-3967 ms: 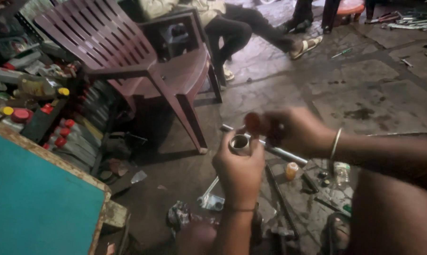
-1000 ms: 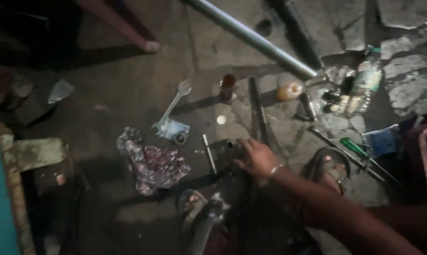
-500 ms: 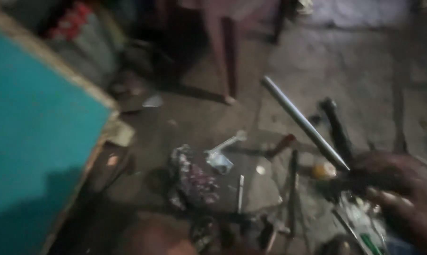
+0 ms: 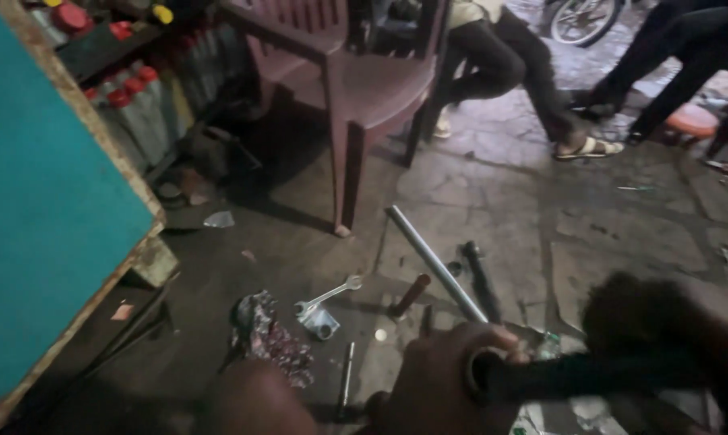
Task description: Pouring fork oil into motorcycle suspension components and assembling them.
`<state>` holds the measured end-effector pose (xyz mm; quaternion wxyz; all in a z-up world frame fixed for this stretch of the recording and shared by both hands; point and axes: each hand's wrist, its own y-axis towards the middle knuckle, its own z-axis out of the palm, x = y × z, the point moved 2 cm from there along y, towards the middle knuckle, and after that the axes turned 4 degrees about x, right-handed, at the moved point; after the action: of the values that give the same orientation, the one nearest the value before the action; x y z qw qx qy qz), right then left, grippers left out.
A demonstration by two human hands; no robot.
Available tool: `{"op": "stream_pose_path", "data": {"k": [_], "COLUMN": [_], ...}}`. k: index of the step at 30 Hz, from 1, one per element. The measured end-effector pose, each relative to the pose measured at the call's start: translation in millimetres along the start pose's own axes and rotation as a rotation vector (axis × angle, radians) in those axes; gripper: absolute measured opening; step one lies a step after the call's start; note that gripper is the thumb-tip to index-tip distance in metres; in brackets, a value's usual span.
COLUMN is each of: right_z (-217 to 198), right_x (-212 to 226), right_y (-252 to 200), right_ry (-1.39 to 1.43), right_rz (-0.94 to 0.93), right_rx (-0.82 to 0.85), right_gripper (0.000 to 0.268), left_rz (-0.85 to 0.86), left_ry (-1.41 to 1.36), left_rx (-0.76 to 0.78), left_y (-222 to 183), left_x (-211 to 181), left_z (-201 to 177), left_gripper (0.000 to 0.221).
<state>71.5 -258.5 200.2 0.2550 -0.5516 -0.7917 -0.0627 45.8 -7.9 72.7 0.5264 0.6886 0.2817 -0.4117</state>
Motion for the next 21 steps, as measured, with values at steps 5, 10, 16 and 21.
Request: {"op": "stream_pose_path", "data": {"k": [5, 10, 16, 21], "right_z": [11.8, 14.6, 20.4, 40.3], "right_x": [45.1, 66.9, 77.3, 77.3], "right_y": [6.3, 2.3, 12.6, 25.2], "right_ry": [-0.061, 0.007, -0.102, -0.391], "right_rz": [-0.080, -0.212, -0.237, -0.359], "right_rx": [-0.015, -0.014, 0.053, 0.168], "right_gripper": [0.036, 0.036, 0.030, 0.071], "left_rz": [-0.137, 0.140, -0.002, 0.180], "left_ry": [-0.043, -0.003, 0.022, -0.117], "left_rx": [0.062, -0.031, 0.039, 0.047], "left_y": [10.9, 12.1, 17.7, 21.8], "left_x": [-10.3, 3.5, 4.8, -3.6], "left_z": [-1.5, 5.2, 7.3, 9.8], "left_gripper": [0.015, 0.014, 0.011, 0.017]}}
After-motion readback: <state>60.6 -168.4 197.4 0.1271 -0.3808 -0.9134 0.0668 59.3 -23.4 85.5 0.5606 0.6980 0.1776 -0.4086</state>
